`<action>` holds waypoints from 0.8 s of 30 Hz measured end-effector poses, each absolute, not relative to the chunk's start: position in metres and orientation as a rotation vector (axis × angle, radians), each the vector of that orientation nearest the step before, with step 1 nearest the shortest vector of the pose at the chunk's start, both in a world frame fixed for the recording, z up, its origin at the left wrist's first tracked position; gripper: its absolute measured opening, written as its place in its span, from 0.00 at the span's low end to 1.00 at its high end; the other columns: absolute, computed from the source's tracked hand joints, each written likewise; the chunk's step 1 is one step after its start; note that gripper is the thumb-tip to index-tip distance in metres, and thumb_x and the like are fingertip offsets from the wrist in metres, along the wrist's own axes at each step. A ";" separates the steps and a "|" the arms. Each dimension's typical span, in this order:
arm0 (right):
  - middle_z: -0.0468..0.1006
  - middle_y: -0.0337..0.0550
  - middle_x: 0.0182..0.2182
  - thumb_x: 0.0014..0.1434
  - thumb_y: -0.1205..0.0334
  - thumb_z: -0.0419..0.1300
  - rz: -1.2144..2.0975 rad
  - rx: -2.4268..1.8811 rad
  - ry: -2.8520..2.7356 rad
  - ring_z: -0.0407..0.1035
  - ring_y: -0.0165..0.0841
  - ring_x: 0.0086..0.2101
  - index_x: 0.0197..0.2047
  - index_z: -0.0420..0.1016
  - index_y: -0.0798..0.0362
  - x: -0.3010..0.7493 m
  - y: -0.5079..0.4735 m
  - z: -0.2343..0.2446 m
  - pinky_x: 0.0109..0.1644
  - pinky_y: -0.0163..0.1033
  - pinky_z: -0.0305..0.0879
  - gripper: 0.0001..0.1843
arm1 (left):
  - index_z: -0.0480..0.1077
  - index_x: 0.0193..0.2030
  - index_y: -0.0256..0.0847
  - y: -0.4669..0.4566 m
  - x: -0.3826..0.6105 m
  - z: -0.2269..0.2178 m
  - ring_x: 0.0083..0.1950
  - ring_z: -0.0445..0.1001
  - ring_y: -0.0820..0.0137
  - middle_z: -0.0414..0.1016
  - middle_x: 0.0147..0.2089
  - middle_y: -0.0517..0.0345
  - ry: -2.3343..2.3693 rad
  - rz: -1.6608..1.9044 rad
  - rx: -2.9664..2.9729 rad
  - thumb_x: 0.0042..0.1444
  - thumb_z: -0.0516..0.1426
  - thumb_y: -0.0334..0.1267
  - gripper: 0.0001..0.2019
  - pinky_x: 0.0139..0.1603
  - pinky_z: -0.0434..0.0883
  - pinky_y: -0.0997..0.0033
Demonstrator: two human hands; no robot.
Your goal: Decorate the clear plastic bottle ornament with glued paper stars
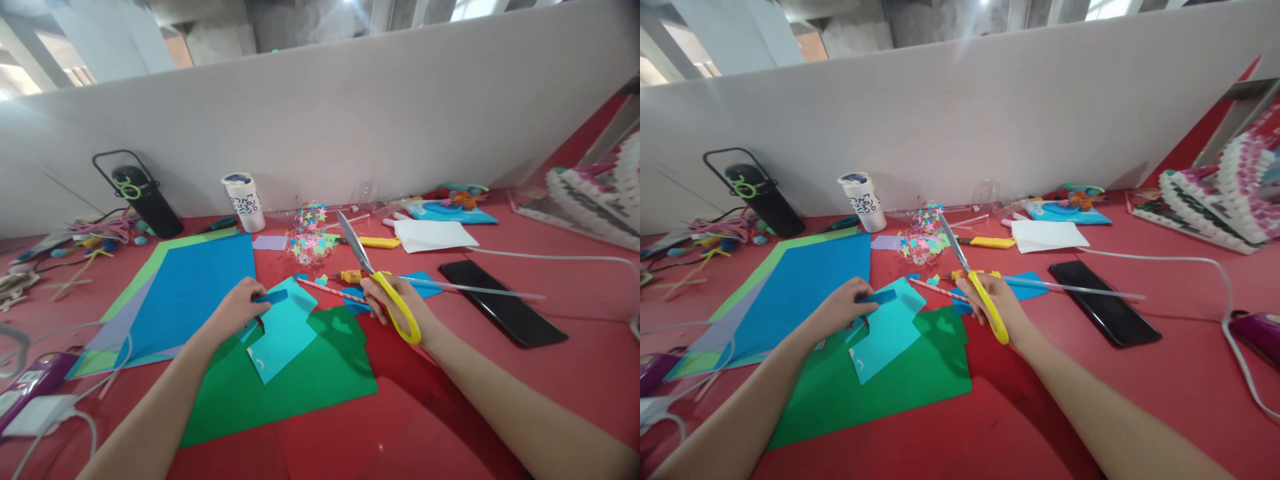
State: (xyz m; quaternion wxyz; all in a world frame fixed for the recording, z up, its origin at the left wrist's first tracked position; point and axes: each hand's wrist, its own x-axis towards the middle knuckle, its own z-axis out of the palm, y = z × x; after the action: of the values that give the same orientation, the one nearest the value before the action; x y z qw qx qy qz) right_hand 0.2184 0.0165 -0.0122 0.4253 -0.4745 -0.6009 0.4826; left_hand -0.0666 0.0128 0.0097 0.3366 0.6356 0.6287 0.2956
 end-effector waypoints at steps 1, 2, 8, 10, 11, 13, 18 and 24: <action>0.57 0.29 0.10 0.55 0.42 0.56 1.201 -1.192 -1.511 0.55 0.24 0.11 0.17 0.56 0.50 0.219 0.016 -0.011 0.18 0.34 0.53 0.25 | 0.69 0.19 0.40 0.013 -0.065 0.008 0.35 0.67 0.67 0.67 0.32 0.57 1.640 0.815 1.642 0.37 0.63 0.35 0.06 0.30 0.64 0.72; 0.58 0.29 0.10 0.55 0.42 0.55 1.195 -1.196 -1.521 0.55 0.25 0.12 0.18 0.56 0.50 0.219 0.015 -0.010 0.18 0.34 0.53 0.25 | 0.70 0.20 0.40 0.013 -0.063 0.008 0.37 0.68 0.66 0.68 0.35 0.56 1.637 0.861 1.617 0.37 0.63 0.35 0.05 0.32 0.64 0.72; 0.58 0.29 0.12 0.55 0.41 0.54 1.155 -1.205 -1.659 0.54 0.26 0.14 0.22 0.57 0.50 0.217 0.007 0.006 0.18 0.34 0.50 0.23 | 0.68 0.26 0.39 -0.001 -0.034 0.020 0.25 0.68 0.72 0.70 0.24 0.58 1.430 0.935 1.348 0.48 0.59 0.42 0.09 0.25 0.64 0.73; 0.58 0.30 0.15 0.52 0.40 0.56 1.152 -1.200 -1.750 0.54 0.26 0.15 0.23 0.57 0.49 0.216 0.003 0.011 0.18 0.34 0.50 0.22 | 0.66 0.26 0.38 -0.008 -0.021 0.020 0.23 0.70 0.73 0.73 0.25 0.56 1.313 0.929 1.265 0.48 0.58 0.43 0.10 0.24 0.64 0.73; 0.59 0.30 0.16 0.50 0.40 0.57 1.149 -1.195 -1.799 0.54 0.26 0.16 0.24 0.57 0.49 0.215 0.001 0.012 0.19 0.34 0.50 0.22 | 0.66 0.26 0.38 -0.012 -0.016 0.019 0.23 0.70 0.74 0.73 0.25 0.57 1.268 0.943 1.234 0.49 0.58 0.43 0.10 0.25 0.64 0.74; 0.60 0.32 0.19 0.47 0.41 0.60 1.144 -1.190 -1.907 0.54 0.27 0.19 0.24 0.57 0.50 0.213 -0.004 0.014 0.21 0.35 0.50 0.22 | 0.64 0.29 0.39 -0.017 -0.008 0.017 0.23 0.71 0.75 0.73 0.25 0.59 1.215 0.989 1.177 0.51 0.56 0.42 0.09 0.24 0.64 0.76; 0.61 0.35 0.23 0.51 0.36 0.55 1.123 -1.205 -2.138 0.54 0.29 0.23 0.31 0.59 0.50 0.204 -0.011 0.017 0.24 0.36 0.51 0.24 | 0.61 0.31 0.40 -0.023 -0.010 0.018 0.24 0.74 0.74 0.77 0.28 0.58 1.084 1.119 0.987 0.53 0.57 0.38 0.07 0.23 0.64 0.77; 0.56 0.32 0.18 0.53 0.28 0.43 1.167 -1.170 -2.181 0.53 0.28 0.19 0.27 0.55 0.49 0.199 -0.006 0.020 0.19 0.34 0.50 0.30 | 0.61 0.27 0.39 -0.024 -0.019 0.020 0.19 0.69 0.79 0.76 0.24 0.60 1.076 1.232 0.933 0.54 0.58 0.40 0.11 0.19 0.61 0.81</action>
State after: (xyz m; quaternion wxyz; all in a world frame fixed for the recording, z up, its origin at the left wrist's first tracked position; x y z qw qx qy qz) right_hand 0.1991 -0.0065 0.0200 0.2011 -0.4190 -0.7807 0.4178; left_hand -0.0186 -0.0240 0.0201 0.5885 0.4005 0.4621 0.5289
